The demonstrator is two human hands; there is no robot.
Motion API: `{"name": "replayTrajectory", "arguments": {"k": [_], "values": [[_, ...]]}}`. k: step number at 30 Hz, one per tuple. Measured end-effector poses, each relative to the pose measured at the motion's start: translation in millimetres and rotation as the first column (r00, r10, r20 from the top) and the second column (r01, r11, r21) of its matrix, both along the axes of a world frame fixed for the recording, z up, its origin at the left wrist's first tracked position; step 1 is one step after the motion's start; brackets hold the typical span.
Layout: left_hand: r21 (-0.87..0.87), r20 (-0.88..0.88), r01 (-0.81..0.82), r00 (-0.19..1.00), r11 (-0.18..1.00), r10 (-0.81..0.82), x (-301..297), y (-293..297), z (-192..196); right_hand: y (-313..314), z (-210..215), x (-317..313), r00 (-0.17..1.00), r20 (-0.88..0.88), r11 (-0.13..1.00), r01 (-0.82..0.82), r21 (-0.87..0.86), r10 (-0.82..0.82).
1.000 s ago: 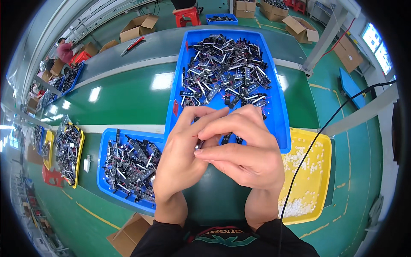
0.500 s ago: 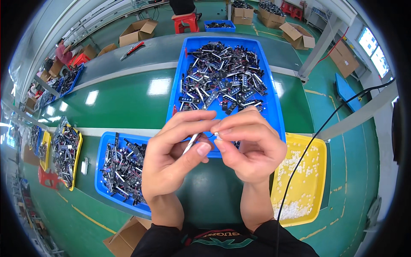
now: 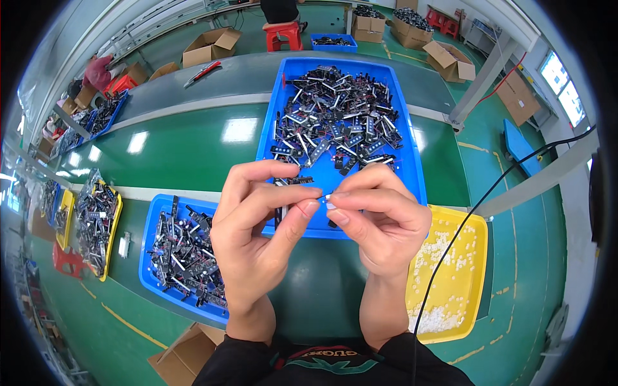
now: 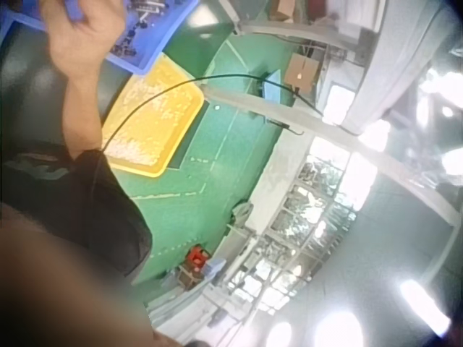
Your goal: The person assembles small electronic components by hand. They pick up circuit boards from a blue bin and attach small white cylindrical parts from a yellow bin, inserting them into the boards and placing the finished units back into the bin.
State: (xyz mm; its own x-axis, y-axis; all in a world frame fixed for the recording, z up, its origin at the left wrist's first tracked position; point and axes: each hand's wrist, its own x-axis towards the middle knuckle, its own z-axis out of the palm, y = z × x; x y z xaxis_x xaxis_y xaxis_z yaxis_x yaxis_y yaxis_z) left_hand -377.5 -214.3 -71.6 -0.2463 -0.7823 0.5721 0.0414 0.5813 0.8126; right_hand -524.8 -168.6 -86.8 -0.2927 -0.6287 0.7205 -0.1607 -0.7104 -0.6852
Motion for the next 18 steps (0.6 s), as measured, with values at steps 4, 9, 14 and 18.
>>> {"name": "replayTrajectory", "arguments": {"k": [4, 9, 14, 18], "values": [[-0.077, 0.016, -0.025, 1.000, 0.997, 0.027, -0.9, 1.9, -0.2, -2.1, -4.9, 5.2, 0.984, 0.159, 0.997, -0.081, 0.015, 0.078], [-0.168, 0.087, -0.046, 0.994, 0.985, 0.061, 0.2, 1.5, 3.5, -2.2, -7.4, 1.0, 0.978, 0.157, 0.989, -0.144, 0.039, 0.136], [-0.235, 0.121, -0.039, 0.990, 0.971, 0.069, 3.1, -2.1, 2.9, -1.0, -5.6, 1.5, 0.957, 0.199, 0.971, -0.229, 0.070, 0.211], [-0.228, 0.128, 0.031, 0.992, 0.973, -0.001, 1.3, -5.1, -0.6, 1.7, -6.7, -3.2, 0.942, 0.203, 0.955, -0.287, 0.081, 0.266]]}}
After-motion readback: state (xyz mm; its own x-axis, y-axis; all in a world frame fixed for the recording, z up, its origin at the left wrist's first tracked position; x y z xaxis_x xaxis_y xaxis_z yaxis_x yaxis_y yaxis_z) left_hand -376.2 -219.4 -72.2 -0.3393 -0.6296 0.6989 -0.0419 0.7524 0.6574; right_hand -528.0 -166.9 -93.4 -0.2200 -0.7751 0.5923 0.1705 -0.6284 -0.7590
